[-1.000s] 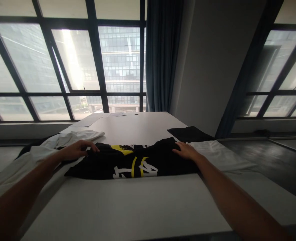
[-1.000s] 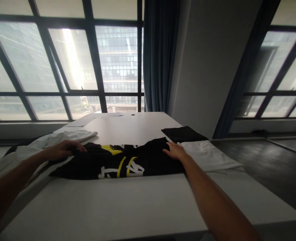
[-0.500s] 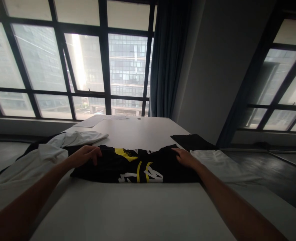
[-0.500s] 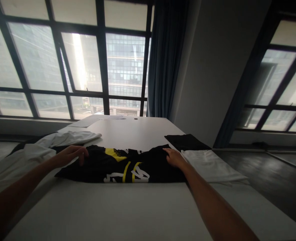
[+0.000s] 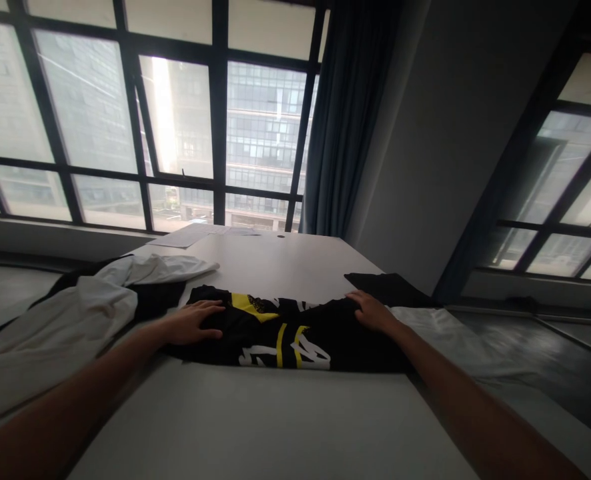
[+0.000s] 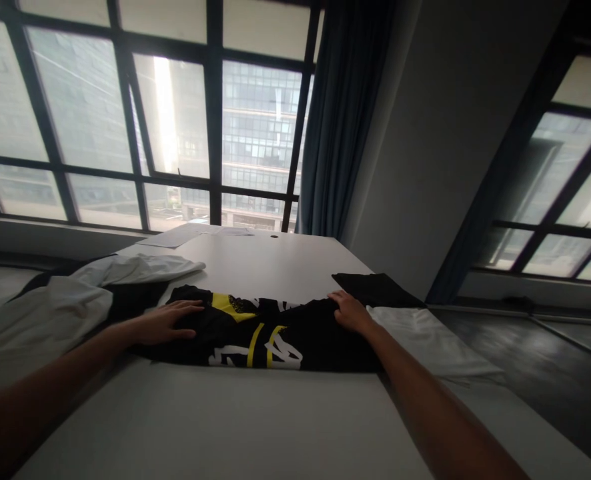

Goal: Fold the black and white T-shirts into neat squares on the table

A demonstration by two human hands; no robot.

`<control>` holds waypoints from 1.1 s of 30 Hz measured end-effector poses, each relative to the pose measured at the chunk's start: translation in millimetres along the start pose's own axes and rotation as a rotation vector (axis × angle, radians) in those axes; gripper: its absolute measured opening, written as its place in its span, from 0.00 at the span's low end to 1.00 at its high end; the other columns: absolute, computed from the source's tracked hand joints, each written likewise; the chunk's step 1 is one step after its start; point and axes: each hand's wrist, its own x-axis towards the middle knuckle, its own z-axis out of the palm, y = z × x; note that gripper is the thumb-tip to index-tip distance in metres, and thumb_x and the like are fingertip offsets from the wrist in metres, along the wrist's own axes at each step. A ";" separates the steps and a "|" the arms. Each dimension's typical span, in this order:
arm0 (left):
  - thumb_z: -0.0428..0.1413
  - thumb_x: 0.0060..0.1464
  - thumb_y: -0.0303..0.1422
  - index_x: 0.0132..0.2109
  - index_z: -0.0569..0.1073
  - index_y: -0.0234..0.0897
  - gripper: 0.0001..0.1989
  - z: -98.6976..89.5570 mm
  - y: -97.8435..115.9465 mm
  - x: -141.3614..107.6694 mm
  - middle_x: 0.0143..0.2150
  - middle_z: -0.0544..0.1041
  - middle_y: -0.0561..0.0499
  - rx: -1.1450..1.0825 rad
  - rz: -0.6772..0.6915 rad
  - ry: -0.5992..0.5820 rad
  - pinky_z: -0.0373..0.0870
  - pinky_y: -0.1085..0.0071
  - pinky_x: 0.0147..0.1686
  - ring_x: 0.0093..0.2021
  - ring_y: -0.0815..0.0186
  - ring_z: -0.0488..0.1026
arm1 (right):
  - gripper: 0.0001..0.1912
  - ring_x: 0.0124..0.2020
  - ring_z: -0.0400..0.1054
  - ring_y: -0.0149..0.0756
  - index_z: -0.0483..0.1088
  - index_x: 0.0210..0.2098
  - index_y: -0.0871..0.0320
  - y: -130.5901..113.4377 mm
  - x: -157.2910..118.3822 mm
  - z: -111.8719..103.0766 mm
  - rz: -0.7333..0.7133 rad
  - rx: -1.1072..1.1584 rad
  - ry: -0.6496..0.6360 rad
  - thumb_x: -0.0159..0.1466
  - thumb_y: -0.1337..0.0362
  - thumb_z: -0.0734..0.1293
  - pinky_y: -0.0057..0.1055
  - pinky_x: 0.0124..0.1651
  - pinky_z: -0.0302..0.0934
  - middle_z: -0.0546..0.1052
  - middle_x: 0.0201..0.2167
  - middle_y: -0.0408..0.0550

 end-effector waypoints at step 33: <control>0.53 0.49 0.44 0.40 0.79 0.40 0.17 -36.3 -30.1 71.9 0.40 0.82 0.45 0.063 -0.117 0.130 0.70 0.62 0.44 0.43 0.53 0.77 | 0.12 0.48 0.71 0.42 0.77 0.43 0.56 51.4 -9.8 -8.6 0.053 -0.029 -0.006 0.63 0.61 0.65 0.34 0.49 0.60 0.78 0.44 0.50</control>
